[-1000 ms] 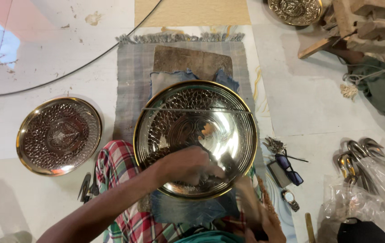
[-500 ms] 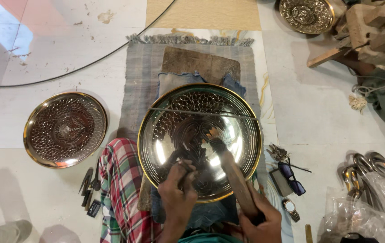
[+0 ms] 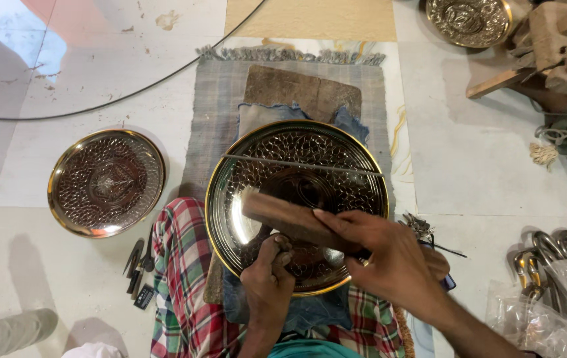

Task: The person sits on the floor and repeatedly hammers a large decorative metal plate resting on their lap. They hold a small cloth or pad in the left hand against the plate and strike it with a wooden mallet in the right hand, working over the surface to create or refine a textured pattern.

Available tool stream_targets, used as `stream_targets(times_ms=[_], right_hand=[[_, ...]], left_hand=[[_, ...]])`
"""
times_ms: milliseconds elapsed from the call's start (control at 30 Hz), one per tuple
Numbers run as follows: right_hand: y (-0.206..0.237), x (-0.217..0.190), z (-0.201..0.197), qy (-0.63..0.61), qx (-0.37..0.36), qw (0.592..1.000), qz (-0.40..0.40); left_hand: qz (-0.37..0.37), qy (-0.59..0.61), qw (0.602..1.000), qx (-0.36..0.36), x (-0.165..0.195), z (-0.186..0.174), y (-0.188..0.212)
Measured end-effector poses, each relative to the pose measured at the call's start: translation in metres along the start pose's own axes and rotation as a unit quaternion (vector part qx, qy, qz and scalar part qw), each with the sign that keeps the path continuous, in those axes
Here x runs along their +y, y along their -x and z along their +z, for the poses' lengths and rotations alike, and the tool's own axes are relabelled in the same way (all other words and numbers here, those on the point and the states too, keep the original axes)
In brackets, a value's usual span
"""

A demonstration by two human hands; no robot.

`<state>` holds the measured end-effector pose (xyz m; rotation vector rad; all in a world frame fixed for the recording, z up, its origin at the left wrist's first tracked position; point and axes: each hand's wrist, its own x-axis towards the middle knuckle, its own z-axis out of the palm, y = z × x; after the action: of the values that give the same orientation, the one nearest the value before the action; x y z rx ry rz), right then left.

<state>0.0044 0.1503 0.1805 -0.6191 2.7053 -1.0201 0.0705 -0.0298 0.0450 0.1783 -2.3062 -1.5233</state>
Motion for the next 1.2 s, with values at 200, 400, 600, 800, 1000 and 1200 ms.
stream_targets(times_ms=[200,400,600,800,1000,1200], right_hand=[[-0.025,0.0,-0.021,0.157,-0.099,0.981,-0.064],[-0.026,0.001,-0.022,0.123,-0.092,0.988,-0.017],[-0.006,0.02,-0.016,0.109,-0.064,0.992,0.004],[0.027,0.039,0.002,-0.048,0.042,0.995,0.071],[0.06,0.074,0.033,0.047,-0.011,0.982,0.183],[0.104,0.095,0.1,-0.234,0.367,0.9,0.032]], left_hand=[[0.037,-0.054,0.998,0.014,-0.022,0.015,-0.004],[0.011,-0.067,0.997,-0.035,-0.026,0.011,-0.004],[-0.005,-0.026,0.994,-0.106,-0.019,0.003,-0.01],[0.005,-0.05,0.977,-0.207,-0.018,0.001,-0.019],[0.135,-0.053,0.951,-0.271,-0.022,-0.01,-0.04],[0.119,-0.079,0.899,-0.413,-0.021,-0.014,-0.065]])
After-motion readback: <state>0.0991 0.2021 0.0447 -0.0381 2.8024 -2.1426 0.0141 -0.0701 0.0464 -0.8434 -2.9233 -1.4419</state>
